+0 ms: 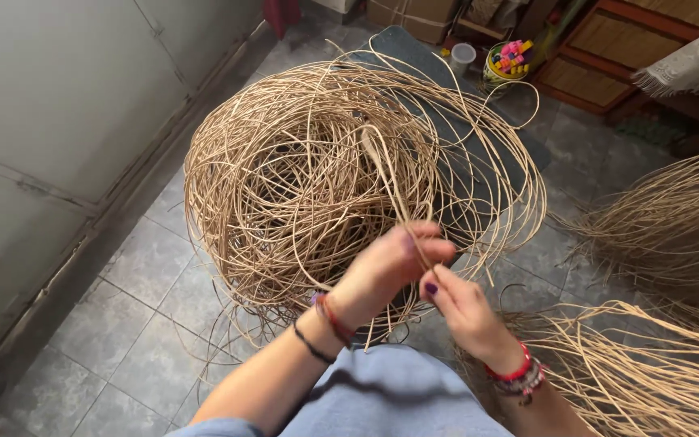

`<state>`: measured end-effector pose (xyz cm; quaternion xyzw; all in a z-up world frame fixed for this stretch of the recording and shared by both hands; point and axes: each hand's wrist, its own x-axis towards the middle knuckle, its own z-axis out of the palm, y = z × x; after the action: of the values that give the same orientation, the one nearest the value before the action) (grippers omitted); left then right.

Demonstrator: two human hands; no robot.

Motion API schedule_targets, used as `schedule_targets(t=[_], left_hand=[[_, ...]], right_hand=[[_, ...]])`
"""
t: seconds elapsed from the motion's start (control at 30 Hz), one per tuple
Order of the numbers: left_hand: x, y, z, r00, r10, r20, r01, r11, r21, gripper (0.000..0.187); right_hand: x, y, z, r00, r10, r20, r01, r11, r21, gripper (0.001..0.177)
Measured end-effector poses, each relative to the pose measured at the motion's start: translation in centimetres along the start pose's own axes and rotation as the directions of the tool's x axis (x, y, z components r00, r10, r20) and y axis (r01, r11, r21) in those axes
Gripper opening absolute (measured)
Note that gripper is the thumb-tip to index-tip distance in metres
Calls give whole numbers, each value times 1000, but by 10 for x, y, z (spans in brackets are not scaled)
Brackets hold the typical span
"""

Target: Tying and weaving natural fiber strands onto a circular frame to create a decorative item

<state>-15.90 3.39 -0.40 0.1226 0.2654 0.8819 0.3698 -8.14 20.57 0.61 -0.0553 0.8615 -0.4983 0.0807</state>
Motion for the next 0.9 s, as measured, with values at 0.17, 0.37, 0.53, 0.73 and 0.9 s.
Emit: schedule_targets(t=[0.17, 0.37, 0.53, 0.73, 0.9], left_hand=[[27, 26, -2, 945, 215, -246, -236, 970, -60, 21], [30, -23, 11, 982, 180, -50, -140, 889, 437, 26], [29, -35, 21, 999, 19, 40, -35, 898, 438, 37], [23, -2, 33, 963, 269, 22, -250, 856, 453, 44], [0, -42, 42, 894, -150, 422, -161, 772, 615, 39]], right_hand=[[-31, 25, -18, 995, 84, -58, -79, 993, 82, 24], [-30, 7, -19, 975, 171, -142, -147, 976, 161, 46], [-40, 17, -17, 918, 227, -324, -182, 969, 165, 38], [-86, 22, -16, 911, 277, -304, -288, 958, 11, 26], [-103, 4, 13, 857, 189, -479, -35, 949, 312, 42]])
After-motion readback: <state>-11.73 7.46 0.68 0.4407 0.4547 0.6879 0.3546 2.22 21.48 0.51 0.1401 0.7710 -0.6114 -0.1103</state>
